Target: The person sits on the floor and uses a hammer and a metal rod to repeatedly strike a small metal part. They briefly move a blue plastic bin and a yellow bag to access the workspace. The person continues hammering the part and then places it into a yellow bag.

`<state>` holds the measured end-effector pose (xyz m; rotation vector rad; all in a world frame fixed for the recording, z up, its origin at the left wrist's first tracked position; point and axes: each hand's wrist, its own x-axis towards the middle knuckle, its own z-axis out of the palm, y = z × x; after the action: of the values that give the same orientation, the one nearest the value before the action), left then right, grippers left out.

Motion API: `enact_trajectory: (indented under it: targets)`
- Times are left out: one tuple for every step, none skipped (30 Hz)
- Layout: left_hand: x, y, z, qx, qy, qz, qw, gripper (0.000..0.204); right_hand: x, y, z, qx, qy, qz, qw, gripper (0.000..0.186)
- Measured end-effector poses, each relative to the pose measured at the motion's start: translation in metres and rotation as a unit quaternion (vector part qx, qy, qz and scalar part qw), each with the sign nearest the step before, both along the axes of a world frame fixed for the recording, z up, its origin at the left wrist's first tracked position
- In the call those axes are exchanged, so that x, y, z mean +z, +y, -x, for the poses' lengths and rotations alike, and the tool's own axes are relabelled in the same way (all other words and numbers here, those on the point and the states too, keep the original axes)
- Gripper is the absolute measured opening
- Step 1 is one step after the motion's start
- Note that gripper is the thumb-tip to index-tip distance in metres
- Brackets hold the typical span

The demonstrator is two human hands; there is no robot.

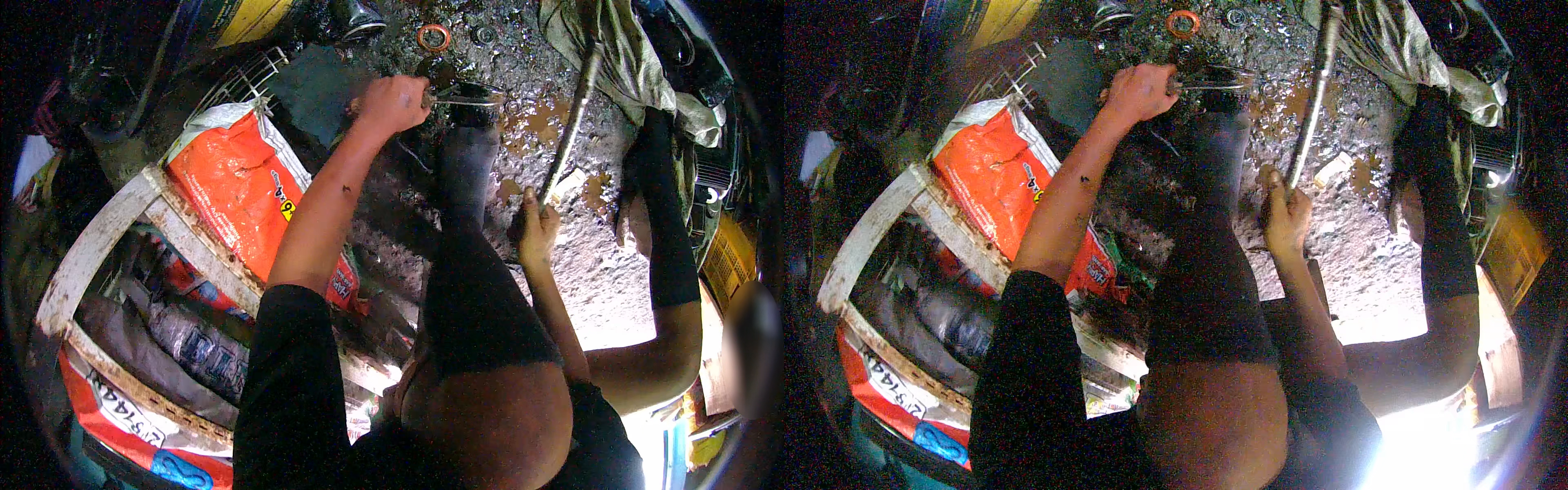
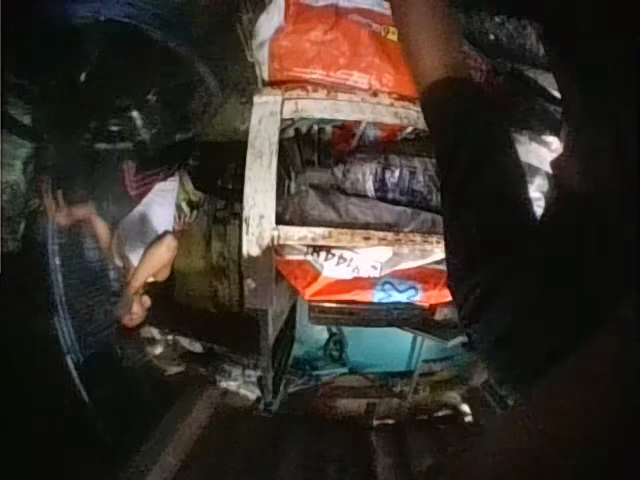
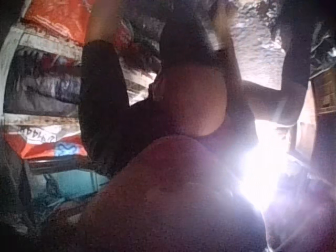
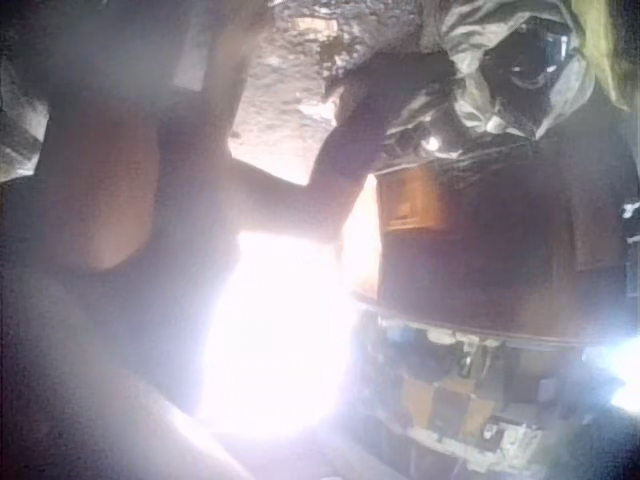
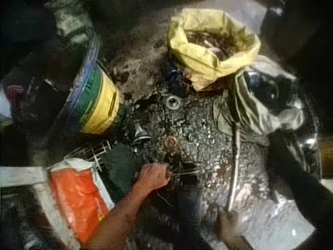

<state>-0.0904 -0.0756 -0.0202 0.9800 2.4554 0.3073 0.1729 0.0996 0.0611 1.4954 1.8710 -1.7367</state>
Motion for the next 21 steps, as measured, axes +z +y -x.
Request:
enact_trajectory:
  targets:
    - [-0.003,-0.002,0.004,-0.004,-0.004,0.007,1.000,0.032,0.002,-0.009,0.007,0.022,0.001,-0.014,1.000,0.037]
    - [-0.006,-0.002,0.009,-0.009,-0.008,0.013,1.000,0.030,0.004,-0.014,0.014,0.040,0.009,-0.029,0.999,0.038]
    - [-0.009,-0.002,0.013,-0.016,-0.014,0.019,1.000,0.028,0.007,-0.017,0.018,0.057,0.016,-0.044,0.997,0.039]
    - [-0.011,-0.001,0.016,-0.029,-0.016,0.040,0.999,0.039,0.000,-0.020,0.014,0.068,0.003,-0.041,0.997,0.040]
    - [-0.014,-0.001,0.017,-0.032,-0.020,0.041,0.998,0.040,-0.012,-0.023,0.007,0.079,-0.009,-0.038,0.996,0.041]
    - [-0.015,-0.001,0.019,-0.033,-0.021,0.041,0.998,0.040,-0.015,-0.023,0.008,0.091,-0.019,-0.035,0.995,0.042]
    - [-0.016,0.000,0.021,-0.034,-0.022,0.042,0.998,0.040,-0.014,-0.029,0.013,0.099,0.047,-0.078,0.991,0.044]
    - [-0.017,0.001,0.023,-0.036,-0.014,0.040,0.998,0.040,-0.017,-0.030,0.010,0.094,0.021,-0.054,0.994,0.044]
    - [-0.018,0.001,0.025,-0.040,-0.006,0.039,0.998,0.040,-0.020,-0.033,0.007,0.087,-0.006,-0.030,0.996,0.043]
    - [-0.019,0.001,0.026,-0.043,0.002,0.039,0.998,0.039,-0.022,-0.033,0.006,0.079,-0.010,-0.023,0.997,0.043]
    - [-0.019,0.002,0.027,-0.044,0.008,0.026,0.999,0.038,-0.023,-0.033,0.006,0.071,-0.015,-0.015,0.997,0.043]
    - [-0.018,0.004,0.029,-0.047,0.014,0.015,0.999,0.036,-0.024,-0.033,0.005,0.062,-0.019,-0.007,0.998,0.043]
    - [-0.018,0.006,0.030,-0.049,0.019,0.003,0.999,0.034,-0.024,-0.033,0.004,0.051,-0.012,-0.009,0.999,0.043]
    - [-0.017,0.007,0.030,-0.052,0.019,0.000,0.998,0.034,-0.022,-0.033,0.005,0.041,-0.006,-0.011,0.999,0.043]
    - [-0.016,0.006,0.030,-0.052,0.021,-0.002,0.998,0.034,-0.021,-0.032,0.006,0.033,0.003,-0.012,0.999,0.042]
    - [-0.016,0.006,0.031,-0.052,0.024,-0.003,0.998,0.034,-0.017,-0.028,0.007,0.030,-0.020,0.012,0.999,0.042]
    - [-0.015,0.005,0.031,-0.052,0.019,0.001,0.998,0.035,-0.021,-0.025,0.005,0.053,-0.020,-0.002,0.998,0.042]
    - [-0.015,0.005,0.030,-0.055,0.012,0.004,0.998,0.035,-0.024,-0.023,0.001,0.073,-0.024,-0.016,0.997,0.043]
    - [-0.014,0.005,0.029,-0.058,0.005,0.007,0.998,0.035,-0.026,-0.022,-0.003,0.092,-0.027,-0.030,0.995,0.043]
    - [-0.014,0.006,0.027,-0.059,0.001,0.016,0.998,0.037,-0.026,-0.021,-0.006,0.093,-0.019,-0.032,0.995,0.042]
    - [-0.013,0.007,0.026,-0.060,-0.002,0.025,0.998,0.040,-0.022,-0.022,-0.003,0.093,-0.011,-0.034,0.995,0.041]
